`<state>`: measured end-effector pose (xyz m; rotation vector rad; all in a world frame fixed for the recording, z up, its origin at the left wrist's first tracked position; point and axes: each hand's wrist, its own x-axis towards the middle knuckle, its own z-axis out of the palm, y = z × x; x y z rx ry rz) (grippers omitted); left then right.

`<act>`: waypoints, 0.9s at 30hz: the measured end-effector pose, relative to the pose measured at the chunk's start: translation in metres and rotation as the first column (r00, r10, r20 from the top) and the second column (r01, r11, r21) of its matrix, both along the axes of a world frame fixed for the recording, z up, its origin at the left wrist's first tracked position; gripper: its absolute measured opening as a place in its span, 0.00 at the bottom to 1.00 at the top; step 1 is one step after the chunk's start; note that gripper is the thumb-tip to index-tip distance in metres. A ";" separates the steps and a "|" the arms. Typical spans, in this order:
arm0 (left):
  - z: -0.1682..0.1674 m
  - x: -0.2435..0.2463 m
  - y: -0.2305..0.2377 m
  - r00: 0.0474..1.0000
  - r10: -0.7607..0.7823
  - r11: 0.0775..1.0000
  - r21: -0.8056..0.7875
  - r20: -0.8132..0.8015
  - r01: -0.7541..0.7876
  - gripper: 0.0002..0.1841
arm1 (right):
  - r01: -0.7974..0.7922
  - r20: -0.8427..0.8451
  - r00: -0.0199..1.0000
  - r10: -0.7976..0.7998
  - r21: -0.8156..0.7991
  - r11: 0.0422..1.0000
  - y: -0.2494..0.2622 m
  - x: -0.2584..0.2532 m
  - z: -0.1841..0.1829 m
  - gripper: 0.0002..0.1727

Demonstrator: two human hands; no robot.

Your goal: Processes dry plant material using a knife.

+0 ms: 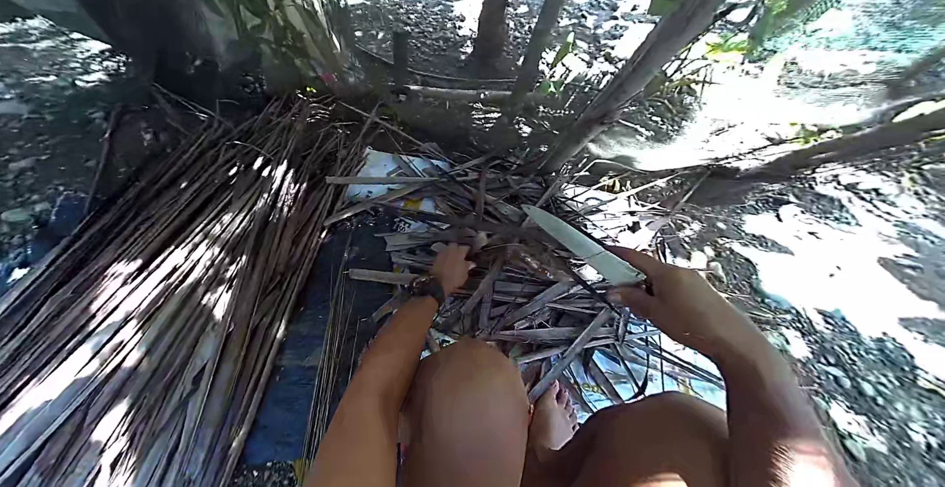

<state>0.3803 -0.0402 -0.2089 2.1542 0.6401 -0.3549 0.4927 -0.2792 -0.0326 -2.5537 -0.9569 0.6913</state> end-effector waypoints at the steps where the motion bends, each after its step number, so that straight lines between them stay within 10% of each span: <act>1: 0.004 0.012 -0.001 0.999 -0.047 0.998 -0.046 0.024 0.048 0.30 | 0.003 -0.006 1.000 -0.003 0.001 1.000 0.001 0.001 0.000 0.33; 6: -0.014 -0.006 -0.002 0.973 -0.120 0.992 -0.065 -0.199 0.109 0.30 | -0.018 -0.080 0.997 0.009 -0.110 0.994 0.013 0.000 0.001 0.33; 11: -0.056 -0.099 0.015 0.927 0.214 0.977 0.047 -0.308 -0.210 0.34 | -0.100 -0.116 0.990 0.075 -0.220 0.971 0.023 -0.007 0.005 0.33; 18: -0.076 -0.243 -0.023 0.594 0.796 0.605 0.142 -0.114 -0.783 0.24 | -0.172 -0.124 0.981 0.149 -0.208 0.963 0.025 -0.018 -0.005 0.33; 27: -0.113 -0.349 -0.094 0.471 0.812 0.565 0.265 -0.344 -0.781 0.46 | -0.339 -0.193 0.939 0.286 -0.369 0.865 0.052 -0.035 -0.029 0.28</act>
